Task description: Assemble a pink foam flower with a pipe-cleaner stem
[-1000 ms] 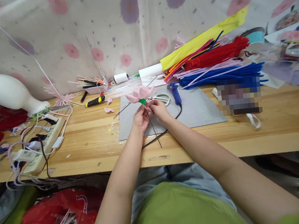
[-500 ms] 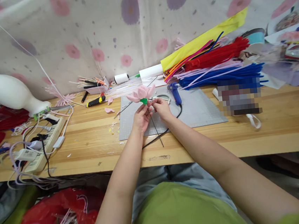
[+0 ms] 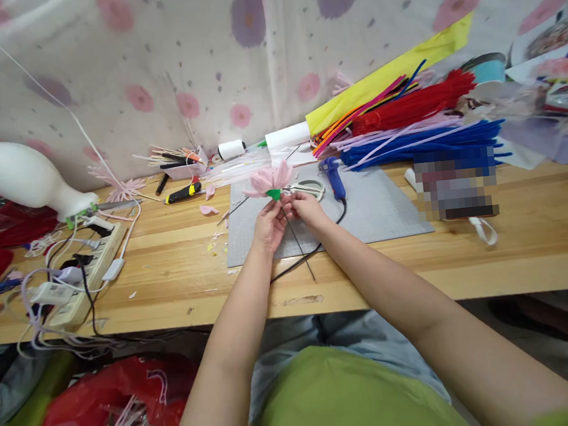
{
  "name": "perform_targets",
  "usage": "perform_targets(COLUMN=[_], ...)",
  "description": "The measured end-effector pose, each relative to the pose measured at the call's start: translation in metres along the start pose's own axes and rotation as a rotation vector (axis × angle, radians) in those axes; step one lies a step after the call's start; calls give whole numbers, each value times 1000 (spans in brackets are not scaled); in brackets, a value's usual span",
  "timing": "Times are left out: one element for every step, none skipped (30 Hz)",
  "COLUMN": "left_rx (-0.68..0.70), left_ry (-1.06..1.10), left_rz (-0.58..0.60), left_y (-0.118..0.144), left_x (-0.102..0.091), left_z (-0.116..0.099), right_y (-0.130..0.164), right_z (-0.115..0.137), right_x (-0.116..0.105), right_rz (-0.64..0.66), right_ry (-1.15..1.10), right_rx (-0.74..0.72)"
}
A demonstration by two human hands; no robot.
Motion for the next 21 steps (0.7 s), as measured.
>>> perform_targets(left_rx=[13,35,62,93,126,161,198,235,272,308,339,364,386,405,418,431,449,476,506,539,568], left_ry=[-9,-21,-39,-67,-105,-152,-204,-254,-299,-335,-367,-395,-424,-454,-488,-521,-554,-586,-616,-643,-668], left_rz=[1,-2,-11,-28,-53,-86,-124,-164,-199,-223,-232,-230,-221,-212,-206,-208,-221,-245,-276,-310,-344], left_y=[0,-1,-2,-2,-3,-3,-4,-4,-3,-3,-4,-4,-5,-6,-8,-9,-10,-10,-9,-8,-7], left_x=[0,0,-1,-1,-2,-3,-3,-4,-5,-5,-6,-7,-8,-10,-12,-14,-15,-17,-18,-18,-17], left_z=[0,0,0,-1,-1,-2,-2,-3,-3,-4,-4,-3,-3,-3,-2,-2,-2,-3,-4,-6,-7], right_y=[1,2,4,5,7,8,10,12,13,14,15,16,16,16,16,16,15,15,14,13,13], right_z=[0,1,3,4,6,8,10,12,13,14,15,15,15,15,15,15,14,14,14,13,13], right_x=[0,-1,-1,-1,-1,-1,-1,0,1,3,5,6,8,9,10,10,9,9,8,7,6], right_rz=[10,30,58,90,123,154,182,209,235,263,294,324,351,370,379,377,366,348,328,307,290], right_ry=[-22,-43,-66,-87,-105,-117,-122,-123,-124,-127,-132,-138,-145,-150,-151,-151,-146,-136,-118,-93,-66], right_rx=[28,50,69,85,99,111,120,122,118,109,96,84,73,63,57,52,44,32,16,-2,-20])
Point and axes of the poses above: each hand's wrist, its own y-axis away from the middle knuckle, its own x-axis out of the palm, z = x × y, the point moved 2 cm from there along -y, towards the middle knuckle, and after that the axes turned 9 degrees about -x, right-handed, at the moved point
